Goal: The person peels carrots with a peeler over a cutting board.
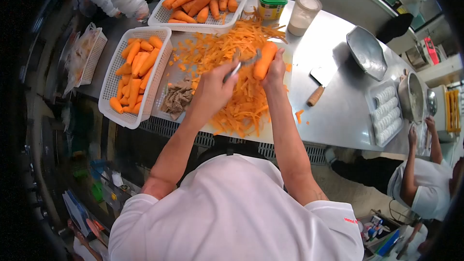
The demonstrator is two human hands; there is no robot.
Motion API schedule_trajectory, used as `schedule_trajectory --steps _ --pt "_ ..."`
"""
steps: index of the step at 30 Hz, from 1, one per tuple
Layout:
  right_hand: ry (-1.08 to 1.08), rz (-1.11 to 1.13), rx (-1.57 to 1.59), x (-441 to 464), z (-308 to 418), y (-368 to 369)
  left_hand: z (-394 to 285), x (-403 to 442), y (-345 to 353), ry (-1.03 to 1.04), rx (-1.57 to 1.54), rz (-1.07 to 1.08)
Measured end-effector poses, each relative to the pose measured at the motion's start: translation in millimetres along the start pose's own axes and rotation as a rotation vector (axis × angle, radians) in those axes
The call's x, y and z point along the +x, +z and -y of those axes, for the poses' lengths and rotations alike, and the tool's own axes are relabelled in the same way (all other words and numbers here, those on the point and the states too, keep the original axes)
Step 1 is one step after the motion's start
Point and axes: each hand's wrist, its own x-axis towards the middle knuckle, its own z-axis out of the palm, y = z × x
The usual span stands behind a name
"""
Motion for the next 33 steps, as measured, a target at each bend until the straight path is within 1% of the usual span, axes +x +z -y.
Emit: schedule_trajectory --steps 2,3,5,6,7,9,10,12,13,15,16,18,19,21,22,24,25,27,28,30,31,33 --pt "-0.021 0.036 -0.06 -2.6 -5.6 6.1 -9.8 21.1 1.1 -0.157 -0.145 -0.027" --pt "-0.044 0.052 -0.107 0.7 6.2 11.2 -12.1 21.9 11.4 -0.142 -0.186 -0.058" --pt "0.004 0.017 0.027 0.8 2.6 20.1 -13.1 4.2 23.6 -0.085 -0.083 -0.086" --pt "0.001 0.013 0.042 3.2 0.2 17.5 -17.4 -13.5 17.4 -0.143 -0.038 0.027" --pt "-0.029 -0.018 0.012 10.8 1.0 7.6 -14.8 -26.0 12.3 -0.132 -0.037 0.031" --pt "-0.07 -0.09 -0.064 14.1 2.2 -6.9 -12.0 -43.8 -0.2 -0.135 -0.159 0.178" --pt "-0.065 -0.097 -0.065 11.4 0.9 -8.5 -15.1 -40.4 -1.5 -0.141 -0.161 0.184" --pt "-0.043 -0.056 -0.055 5.6 0.4 -2.7 -22.3 -18.9 -4.9 -0.17 -0.19 0.027" --pt "-0.039 -0.049 -0.059 3.0 -0.2 3.1 -14.6 -3.2 1.8 -0.173 -0.19 0.018" --pt "0.008 -0.035 -0.181 -3.0 -3.1 9.5 0.1 20.8 15.4 -0.093 -0.129 -0.113" --pt "0.009 -0.032 -0.182 -3.4 -3.5 11.9 0.1 13.3 18.8 -0.094 -0.128 -0.116" --pt "-0.024 -0.107 -0.064 0.7 0.9 15.0 -8.5 -12.4 26.1 -0.118 -0.062 -0.042" --pt "-0.032 -0.112 -0.058 6.4 1.8 7.2 -8.9 -25.5 21.7 -0.109 -0.062 -0.035" --pt "-0.008 -0.053 -0.055 12.8 4.9 -9.1 -8.4 -46.0 2.8 -0.154 -0.171 0.189" --pt "-0.005 -0.06 -0.058 10.3 5.4 -10.0 -12.2 -42.2 1.3 -0.158 -0.176 0.195" --pt "-0.019 0.044 -0.011 4.4 5.0 -2.0 -17.1 -22.0 -3.6 -0.182 -0.208 0.051" --pt "-0.017 0.054 -0.014 5.1 3.8 1.6 -9.4 -5.1 1.6 -0.182 -0.207 0.04" --pt "0.004 0.083 -0.176 0.8 2.0 6.9 2.1 21.4 13.9 -0.091 -0.164 -0.115" --pt "0.006 0.086 -0.179 -1.1 2.3 11.1 -0.1 15.3 17.7 -0.093 -0.165 -0.119" --pt "-0.009 -0.05 -0.081 -0.4 6.5 19.9 -11.4 -8.4 24.0 -0.151 -0.055 -0.048" --pt "-0.015 -0.057 -0.075 1.2 7.5 16.2 -12.7 -23.9 21.2 -0.144 -0.054 -0.04" --pt "-0.075 -0.065 -0.084 4.1 9.8 5.6 -13.1 -48.4 7.8 -0.065 -0.167 0.066"
